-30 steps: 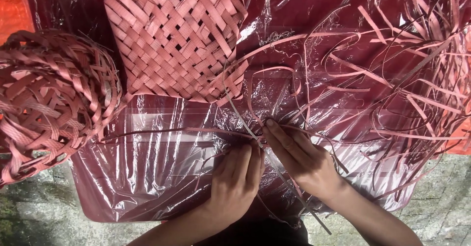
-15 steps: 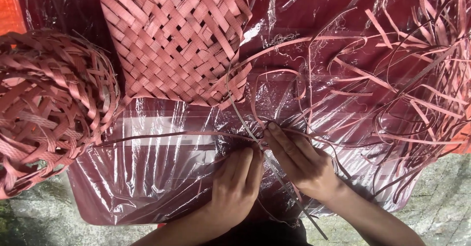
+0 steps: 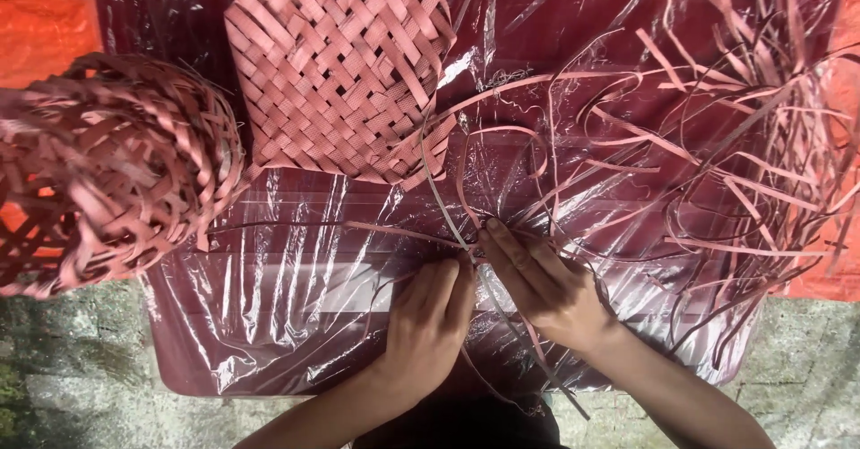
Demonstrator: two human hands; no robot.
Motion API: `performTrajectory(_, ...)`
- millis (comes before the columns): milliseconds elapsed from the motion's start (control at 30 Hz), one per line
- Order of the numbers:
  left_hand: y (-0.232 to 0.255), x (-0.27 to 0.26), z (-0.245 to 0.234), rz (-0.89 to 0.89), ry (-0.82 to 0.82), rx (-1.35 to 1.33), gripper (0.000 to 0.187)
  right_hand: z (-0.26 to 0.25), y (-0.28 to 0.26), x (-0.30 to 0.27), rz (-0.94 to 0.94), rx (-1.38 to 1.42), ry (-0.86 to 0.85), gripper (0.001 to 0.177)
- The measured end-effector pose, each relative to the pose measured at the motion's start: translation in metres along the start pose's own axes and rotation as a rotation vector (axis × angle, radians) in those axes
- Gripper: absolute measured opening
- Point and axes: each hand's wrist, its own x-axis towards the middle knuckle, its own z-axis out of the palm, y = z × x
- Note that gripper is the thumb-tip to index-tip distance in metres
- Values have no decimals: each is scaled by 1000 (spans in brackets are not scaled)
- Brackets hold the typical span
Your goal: Manually weaving thin pink plastic strips to create the flat base of a basket
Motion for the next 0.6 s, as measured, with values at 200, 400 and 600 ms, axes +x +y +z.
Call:
performTrajectory(200, -2, -2, -13, 18, -180, 39, 41, -19, -2, 5, 151, 149, -158, 44)
performTrajectory(400, -6, 12, -63, 102, -567, -48, 70, -51, -14, 12, 196, 291, 0, 24)
performTrajectory(600, -28, 46, -42, 437, -482, 123, 59, -31, -38, 2, 480, 79, -39, 30)
